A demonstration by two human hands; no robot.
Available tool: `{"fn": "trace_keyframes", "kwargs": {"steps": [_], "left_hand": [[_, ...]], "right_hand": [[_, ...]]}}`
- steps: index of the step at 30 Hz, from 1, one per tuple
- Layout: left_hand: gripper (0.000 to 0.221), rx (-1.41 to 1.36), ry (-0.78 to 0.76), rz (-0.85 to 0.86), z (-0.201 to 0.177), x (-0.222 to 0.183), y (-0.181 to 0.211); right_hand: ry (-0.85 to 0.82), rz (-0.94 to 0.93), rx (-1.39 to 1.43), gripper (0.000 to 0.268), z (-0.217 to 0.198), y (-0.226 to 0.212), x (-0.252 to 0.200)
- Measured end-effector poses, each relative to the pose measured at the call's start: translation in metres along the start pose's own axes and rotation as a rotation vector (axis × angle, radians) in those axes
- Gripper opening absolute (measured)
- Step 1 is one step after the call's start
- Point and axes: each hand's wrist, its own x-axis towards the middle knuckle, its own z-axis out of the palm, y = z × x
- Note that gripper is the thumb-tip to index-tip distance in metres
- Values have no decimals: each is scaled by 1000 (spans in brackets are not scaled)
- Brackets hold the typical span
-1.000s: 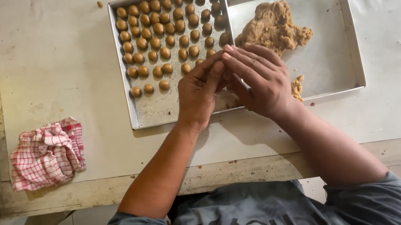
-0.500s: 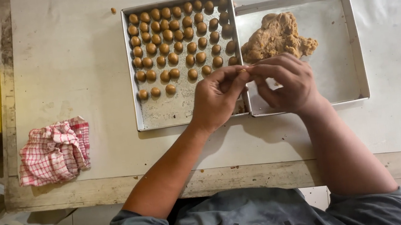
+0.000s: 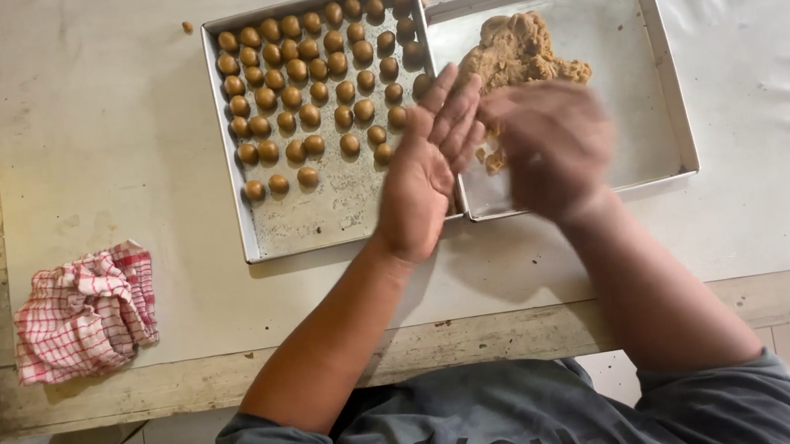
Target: The person is taking small pieces of dough from a tray, rolling them into uniform balls between their palms, and placing them in a grid on a separate baking tray.
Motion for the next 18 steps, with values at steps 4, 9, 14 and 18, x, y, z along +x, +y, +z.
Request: {"fn": "trace_keyframes", "kwargs": {"steps": [4,9,14,18], "left_hand": [[87,-531,227,-151,-8,2,7],[75,-511,6,-29,-22,-15,0],[78,-417,-203,-19,-12,-27,-10],[85,-297,-481,-8,-7,-32,-17]], "right_hand": [[-419,-13,155,37,31,-52,7],[-415,95,91,61,39,-67,7],[-671,262,71,65,42,-93,23],[-735,211,305,61,32,-126,61]]}}
